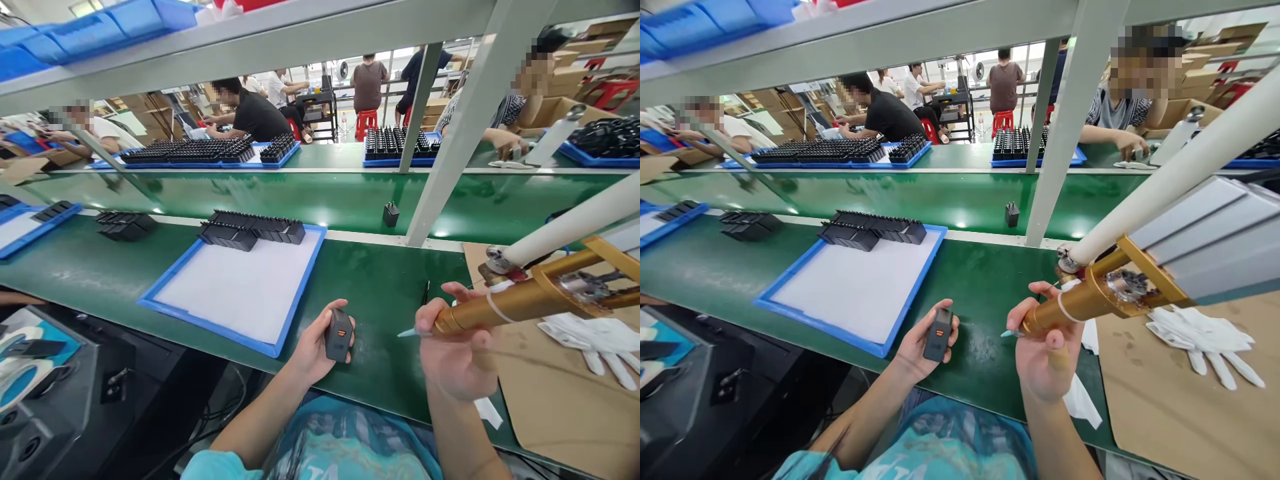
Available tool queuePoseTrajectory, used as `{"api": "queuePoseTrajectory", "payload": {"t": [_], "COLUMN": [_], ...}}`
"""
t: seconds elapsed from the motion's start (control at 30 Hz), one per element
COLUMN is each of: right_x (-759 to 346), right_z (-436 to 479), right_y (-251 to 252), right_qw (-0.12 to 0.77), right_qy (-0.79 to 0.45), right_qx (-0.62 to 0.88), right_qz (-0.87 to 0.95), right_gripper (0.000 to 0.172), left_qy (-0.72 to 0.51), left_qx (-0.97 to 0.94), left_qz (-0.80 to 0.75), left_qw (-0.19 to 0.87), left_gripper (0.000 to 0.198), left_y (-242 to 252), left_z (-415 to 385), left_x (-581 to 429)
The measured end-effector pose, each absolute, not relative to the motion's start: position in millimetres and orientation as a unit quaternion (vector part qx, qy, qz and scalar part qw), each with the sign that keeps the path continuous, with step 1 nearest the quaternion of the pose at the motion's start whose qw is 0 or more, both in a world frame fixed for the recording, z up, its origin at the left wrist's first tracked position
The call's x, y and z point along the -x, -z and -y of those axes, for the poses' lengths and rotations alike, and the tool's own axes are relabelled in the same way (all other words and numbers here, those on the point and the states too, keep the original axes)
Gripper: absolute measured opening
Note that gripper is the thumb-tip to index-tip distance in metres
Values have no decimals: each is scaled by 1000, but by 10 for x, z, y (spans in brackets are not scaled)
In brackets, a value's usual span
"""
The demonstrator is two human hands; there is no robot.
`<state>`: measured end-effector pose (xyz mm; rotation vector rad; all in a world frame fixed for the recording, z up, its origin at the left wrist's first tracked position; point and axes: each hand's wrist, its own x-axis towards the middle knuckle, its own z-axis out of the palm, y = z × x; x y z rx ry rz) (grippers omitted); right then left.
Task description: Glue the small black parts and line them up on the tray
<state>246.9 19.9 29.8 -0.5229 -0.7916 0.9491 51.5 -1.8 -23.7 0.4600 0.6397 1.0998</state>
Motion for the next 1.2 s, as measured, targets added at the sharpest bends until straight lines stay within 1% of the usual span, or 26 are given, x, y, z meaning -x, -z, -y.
{"api": "queuePoseTrajectory", "payload": {"t": [0.1,0.17,0.2,0.23,0.27,0.3,0.33,0.37,0.43,0.5,0.57,0.63,0.73,0.83,0.9,1.0,1.07,1.13,1.2], "right_x": [-2483,-2492,-2497,-2501,-2505,-2507,-2508,-2507,-2503,-2496,-2487,-2478,-2465,-2457,-2453,-2447,-2440,-2431,-2425], "right_z": [-197,-192,-190,-190,-192,-195,-200,-205,-212,-215,-215,-217,-220,-208,-195,-185,-190,-202,-220], "right_y": [-275,-249,-235,-220,-208,-199,-194,-195,-206,-221,-227,-222,-213,-221,-230,-235,-231,-225,-220], "right_qw": [783,783,782,782,783,783,783,783,782,782,784,785,783,782,779,776,778,782,784], "right_qy": [-439,-443,-444,-444,-442,-440,-440,-442,-445,-446,-437,-431,-427,-423,-425,-429,-425,-415,-403], "right_qx": [246,251,255,258,259,259,259,259,259,264,269,278,285,293,298,293,288,288,290], "right_qz": [365,358,354,352,353,354,355,354,350,346,348,349,351,351,351,358,362,366,372], "right_gripper": [34,33,33,32,32,32,32,31,30,30,30,30,31,32,31,32,32,31,32], "left_qy": [-508,-496,-483,-465,-437,-405,-368,-317,-209,-111,-47,-28,-65,-142,-211,-288,-304,-304,-302], "left_qx": [-271,-366,-435,-509,-579,-632,-666,-683,-697,-693,-687,-686,-670,-663,-680,-746,-771,-750,-732], "left_qz": [-335,-397,-442,-492,-543,-593,-629,-655,-684,-701,-708,-703,-701,-694,-669,-591,-559,-584,-603], "left_qw": [746,680,619,531,422,291,161,61,-62,-127,-156,-184,-236,-244,-212,-110,-19,71,102], "left_gripper": [43,51,56,59,60,59,57,54,51,52,53,54,52,50,50,58,66,75,73], "left_y": [233,204,183,158,130,100,67,35,-17,-35,-9,49,117,66,-23,-111,-95,-46,-12], "left_z": [34,-3,-53,-129,-232,-361,-509,-671,-1000,-1282,-1471,-1566,-1603,-1650,-1751,-2057,-2334,-2605,-2817], "left_x": [-405,-237,-118,22,180,352,533,713,1049,1313,1494,1612,1689,1551,1278,653,205,-173,-434]}}
